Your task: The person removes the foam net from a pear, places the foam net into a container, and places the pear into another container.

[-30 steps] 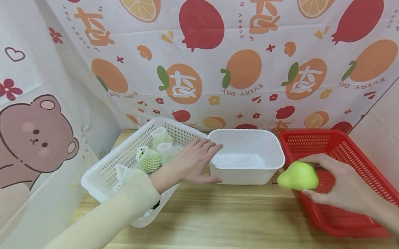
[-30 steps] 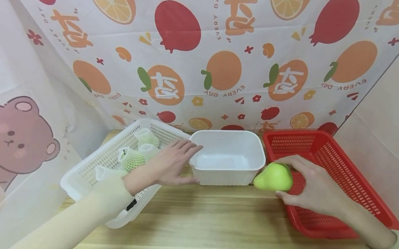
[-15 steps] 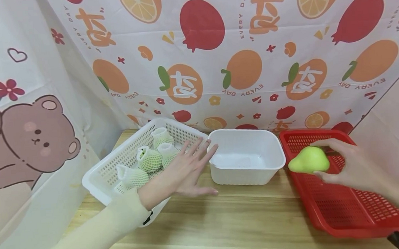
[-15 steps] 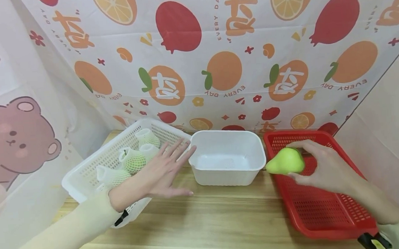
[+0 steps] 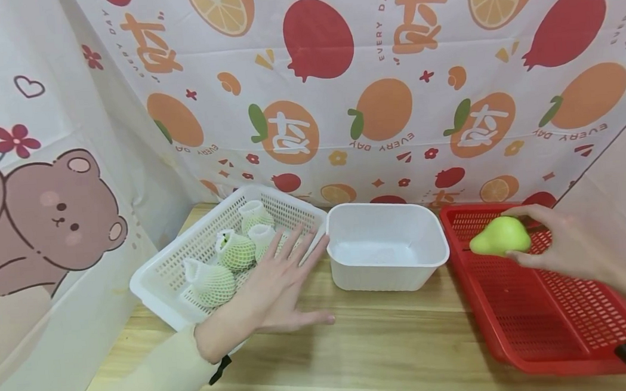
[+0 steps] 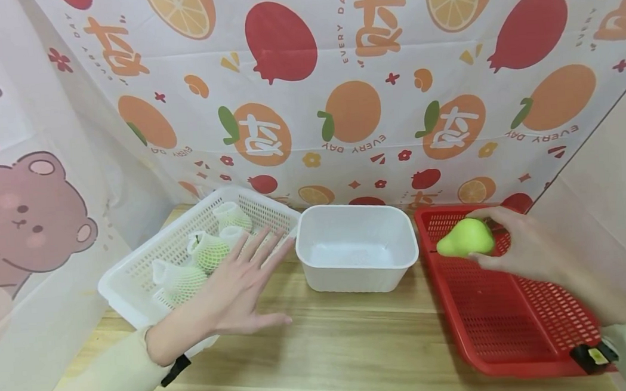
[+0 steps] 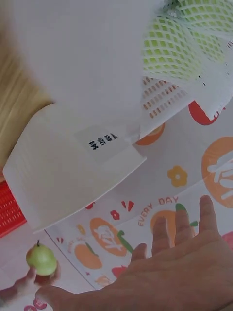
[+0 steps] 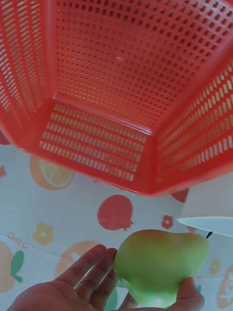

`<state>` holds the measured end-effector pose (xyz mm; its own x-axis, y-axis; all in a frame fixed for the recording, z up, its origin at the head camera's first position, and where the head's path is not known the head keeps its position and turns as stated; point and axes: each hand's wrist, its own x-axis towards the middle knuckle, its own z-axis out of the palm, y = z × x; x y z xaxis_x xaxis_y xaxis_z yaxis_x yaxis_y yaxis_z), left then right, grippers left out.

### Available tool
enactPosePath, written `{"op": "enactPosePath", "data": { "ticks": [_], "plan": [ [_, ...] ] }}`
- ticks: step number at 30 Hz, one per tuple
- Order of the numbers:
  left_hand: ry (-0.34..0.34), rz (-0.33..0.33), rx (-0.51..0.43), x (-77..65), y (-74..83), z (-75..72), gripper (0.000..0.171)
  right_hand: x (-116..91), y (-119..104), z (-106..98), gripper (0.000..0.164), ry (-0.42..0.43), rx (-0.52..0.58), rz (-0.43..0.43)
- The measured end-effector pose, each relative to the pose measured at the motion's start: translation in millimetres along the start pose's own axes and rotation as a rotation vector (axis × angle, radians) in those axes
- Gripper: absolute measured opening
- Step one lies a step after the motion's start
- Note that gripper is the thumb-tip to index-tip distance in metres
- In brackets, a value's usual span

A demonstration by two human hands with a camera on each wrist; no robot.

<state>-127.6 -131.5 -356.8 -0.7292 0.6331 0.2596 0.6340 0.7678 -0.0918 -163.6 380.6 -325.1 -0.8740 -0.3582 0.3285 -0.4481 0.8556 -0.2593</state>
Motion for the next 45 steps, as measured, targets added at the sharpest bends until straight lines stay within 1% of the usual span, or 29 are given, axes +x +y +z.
{"op": "enactPosePath", "data": {
  "ticks": [5,9,11,15,18,25,29,32,37,40,45],
  "plan": [
    [-0.011,-0.007,-0.007,-10.0,7.7,0.5,0.126,4,14,1,0.073,-0.026,-0.025,0.021],
    [-0.004,-0.015,-0.002,-16.4,12.4,0.6,0.126,8,24,3,0.073,-0.055,-0.046,0.037],
    [0.001,-0.023,-0.008,-20.1,14.7,1.3,0.127,11,27,5,0.074,-0.085,-0.051,0.050],
    [0.005,-0.033,-0.024,-27.0,18.9,5.4,0.127,19,31,9,0.080,-0.185,-0.032,0.105],
    [0.010,-0.033,-0.020,-31.0,21.6,9.1,0.126,25,32,13,0.083,-0.231,-0.030,0.136],
    [0.035,-0.021,-0.036,-35.2,26.1,17.5,0.123,34,41,22,0.069,-0.225,-0.083,0.099],
    [0.046,-0.013,-0.054,-38.2,28.1,21.6,0.123,38,48,29,0.070,-0.259,-0.079,0.121],
    [0.054,-0.005,-0.051,-39.7,28.8,25.5,0.123,41,55,35,0.070,-0.281,-0.072,0.136],
    [0.079,0.016,-0.041,-40.0,28.8,27.8,0.123,45,65,48,0.073,-0.299,-0.104,0.125],
    [0.079,0.026,-0.041,-40.1,28.5,27.1,0.123,47,67,55,0.073,-0.302,-0.133,0.107],
    [0.073,0.030,-0.031,-40.8,28.7,26.9,0.123,48,66,65,0.071,-0.319,-0.106,0.103]
  ]
}}
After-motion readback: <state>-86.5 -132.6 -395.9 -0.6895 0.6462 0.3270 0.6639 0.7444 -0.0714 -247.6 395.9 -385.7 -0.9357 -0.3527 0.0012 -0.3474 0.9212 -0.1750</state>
